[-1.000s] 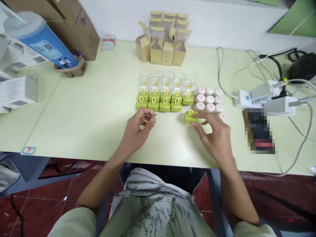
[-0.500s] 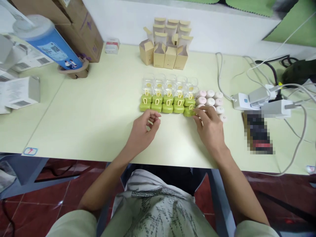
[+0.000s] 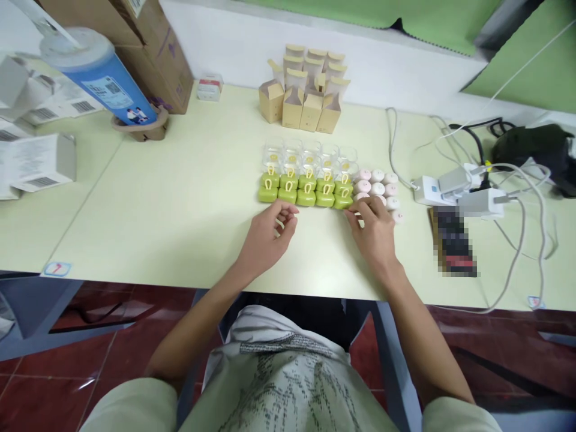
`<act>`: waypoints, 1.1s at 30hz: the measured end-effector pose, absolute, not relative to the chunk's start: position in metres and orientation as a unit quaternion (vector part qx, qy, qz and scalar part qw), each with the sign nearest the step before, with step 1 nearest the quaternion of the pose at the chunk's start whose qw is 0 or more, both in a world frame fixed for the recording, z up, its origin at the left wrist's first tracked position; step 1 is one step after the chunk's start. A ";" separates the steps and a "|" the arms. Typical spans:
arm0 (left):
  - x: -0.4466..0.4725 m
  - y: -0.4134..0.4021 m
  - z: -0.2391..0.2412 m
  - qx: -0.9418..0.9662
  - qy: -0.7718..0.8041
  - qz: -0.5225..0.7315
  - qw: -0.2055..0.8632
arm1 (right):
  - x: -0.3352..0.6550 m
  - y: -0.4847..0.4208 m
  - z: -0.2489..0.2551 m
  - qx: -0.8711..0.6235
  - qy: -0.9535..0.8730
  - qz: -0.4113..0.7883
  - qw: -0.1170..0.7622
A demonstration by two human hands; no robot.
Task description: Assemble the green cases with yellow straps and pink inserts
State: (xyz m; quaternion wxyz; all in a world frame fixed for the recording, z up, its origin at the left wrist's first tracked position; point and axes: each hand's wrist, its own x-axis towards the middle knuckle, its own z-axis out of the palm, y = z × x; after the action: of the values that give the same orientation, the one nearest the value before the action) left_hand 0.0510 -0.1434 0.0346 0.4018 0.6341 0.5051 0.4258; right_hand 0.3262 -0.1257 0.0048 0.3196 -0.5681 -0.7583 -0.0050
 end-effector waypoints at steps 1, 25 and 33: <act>0.049 -0.144 0.036 0.638 0.502 0.427 0.398 | 0.325 -0.128 0.007 -0.566 -0.756 -0.004 0.328; -0.078 -0.194 -0.009 0.828 0.542 0.125 0.066 | 0.412 -0.195 -0.010 -0.655 -0.644 -0.059 0.390; -0.082 -0.165 0.002 0.836 0.537 0.101 0.051 | 0.416 -0.196 -0.020 -0.661 -0.668 0.046 0.339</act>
State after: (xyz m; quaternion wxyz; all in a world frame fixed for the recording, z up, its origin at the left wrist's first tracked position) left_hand -0.0820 -0.1654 0.0017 0.0513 0.8358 0.5373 0.1012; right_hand 0.4165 -0.1956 -0.0202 0.3386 -0.6612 -0.6678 0.0459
